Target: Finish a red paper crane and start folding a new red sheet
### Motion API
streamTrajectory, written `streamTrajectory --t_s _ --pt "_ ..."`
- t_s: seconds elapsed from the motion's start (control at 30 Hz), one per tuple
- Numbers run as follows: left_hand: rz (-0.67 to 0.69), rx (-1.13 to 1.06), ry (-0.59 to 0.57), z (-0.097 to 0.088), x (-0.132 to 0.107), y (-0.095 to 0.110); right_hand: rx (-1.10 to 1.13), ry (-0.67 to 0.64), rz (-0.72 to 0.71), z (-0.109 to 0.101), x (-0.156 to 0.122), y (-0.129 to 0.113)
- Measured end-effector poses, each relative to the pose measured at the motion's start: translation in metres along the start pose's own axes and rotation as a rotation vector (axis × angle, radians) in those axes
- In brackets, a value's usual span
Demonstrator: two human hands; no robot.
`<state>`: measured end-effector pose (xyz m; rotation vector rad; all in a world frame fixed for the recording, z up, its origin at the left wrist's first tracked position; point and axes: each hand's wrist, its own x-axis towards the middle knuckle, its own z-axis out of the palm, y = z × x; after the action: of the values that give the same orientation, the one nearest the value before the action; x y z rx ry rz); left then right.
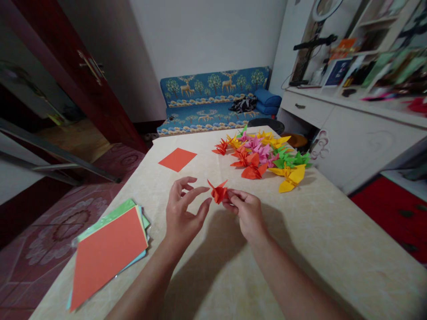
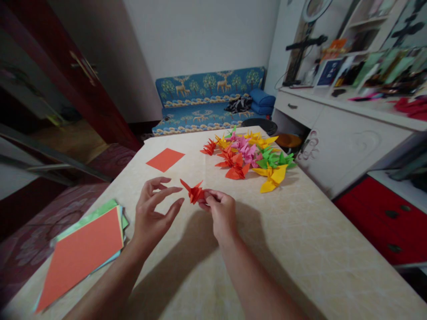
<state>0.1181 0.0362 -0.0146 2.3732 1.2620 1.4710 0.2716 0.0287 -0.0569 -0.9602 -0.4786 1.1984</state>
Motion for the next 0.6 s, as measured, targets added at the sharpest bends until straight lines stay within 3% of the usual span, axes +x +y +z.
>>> streamTrajectory --t_s 0.33,0.47,0.6 --pt "-0.068 -0.036 -0.112 0.017 -0.010 -0.015 -0.126 -0.025 -0.046 -0.001 0.002 -0.002" --pt "-0.109 -0.020 -0.153 0.008 -0.015 -0.021 -0.348 0.091 -0.276 -0.023 0.021 -0.014" --pt "-0.139 0.015 -0.182 -0.013 -0.023 -0.031 -0.505 0.283 -0.460 -0.053 0.045 -0.029"
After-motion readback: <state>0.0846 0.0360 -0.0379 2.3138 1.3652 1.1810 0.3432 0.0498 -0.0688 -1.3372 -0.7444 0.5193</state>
